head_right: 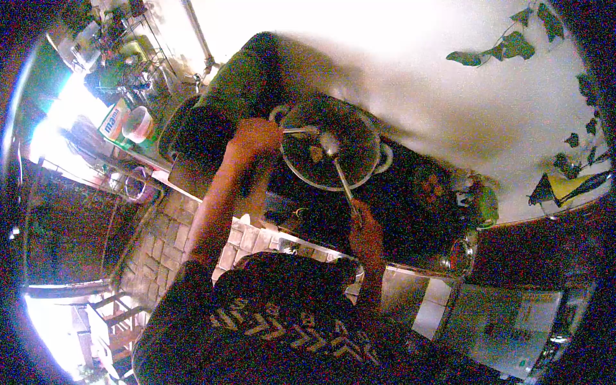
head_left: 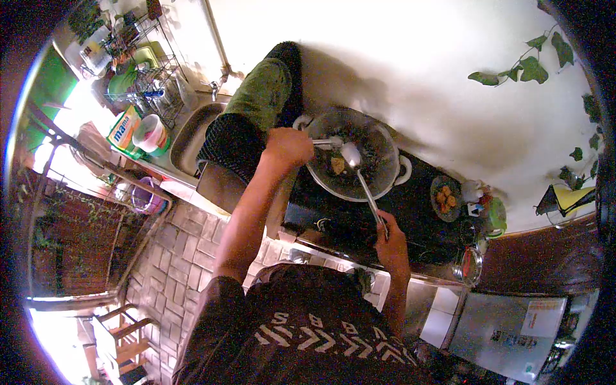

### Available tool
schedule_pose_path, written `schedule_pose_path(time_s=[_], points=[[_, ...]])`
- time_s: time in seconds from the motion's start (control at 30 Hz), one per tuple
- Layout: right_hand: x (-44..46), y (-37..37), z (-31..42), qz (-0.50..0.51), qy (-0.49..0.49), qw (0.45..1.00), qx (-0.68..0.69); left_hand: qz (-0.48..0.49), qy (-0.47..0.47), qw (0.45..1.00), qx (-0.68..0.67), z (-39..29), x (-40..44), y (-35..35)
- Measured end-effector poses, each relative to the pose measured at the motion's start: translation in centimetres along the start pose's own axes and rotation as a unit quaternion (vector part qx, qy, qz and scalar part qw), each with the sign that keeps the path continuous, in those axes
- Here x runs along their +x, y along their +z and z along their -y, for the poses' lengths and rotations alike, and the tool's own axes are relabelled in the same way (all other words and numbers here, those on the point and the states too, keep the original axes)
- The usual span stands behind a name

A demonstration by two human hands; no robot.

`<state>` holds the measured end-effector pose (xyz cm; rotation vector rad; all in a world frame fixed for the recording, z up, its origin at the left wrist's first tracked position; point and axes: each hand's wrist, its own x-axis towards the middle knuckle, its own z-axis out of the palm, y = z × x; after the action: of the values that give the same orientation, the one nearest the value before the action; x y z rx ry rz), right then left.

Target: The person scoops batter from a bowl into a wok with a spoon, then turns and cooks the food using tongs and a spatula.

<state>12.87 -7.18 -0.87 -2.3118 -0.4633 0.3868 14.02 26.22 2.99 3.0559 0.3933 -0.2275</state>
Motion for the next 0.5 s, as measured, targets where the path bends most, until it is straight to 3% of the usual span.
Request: schedule_pose_path(time_s=[0.33, 0.4, 0.43, 0.5], points=[[-0.9, 0.4, 0.2, -0.033, -0.05, 0.998, 0.01, -0.007, -0.066, 0.996, -0.067, -0.3, -2.1, 1.2], [-0.8, 0.7, -0.8, -0.074, -0.136, 0.988, 0.021, 0.009, -0.061, 0.995, -0.072, -0.7, -3.1, 0.1], [-0.8, 0.5, -1.0, -0.074, -0.137, 0.988, 0.021, 0.024, -0.057, 0.995, -0.078, -0.9, -3.4, -0.4], [-0.8, 0.0, -1.1, -0.014, -0.028, 0.999, 0.017, 0.0, -0.073, 0.994, -0.08, -0.8, -3.0, 0.9]])
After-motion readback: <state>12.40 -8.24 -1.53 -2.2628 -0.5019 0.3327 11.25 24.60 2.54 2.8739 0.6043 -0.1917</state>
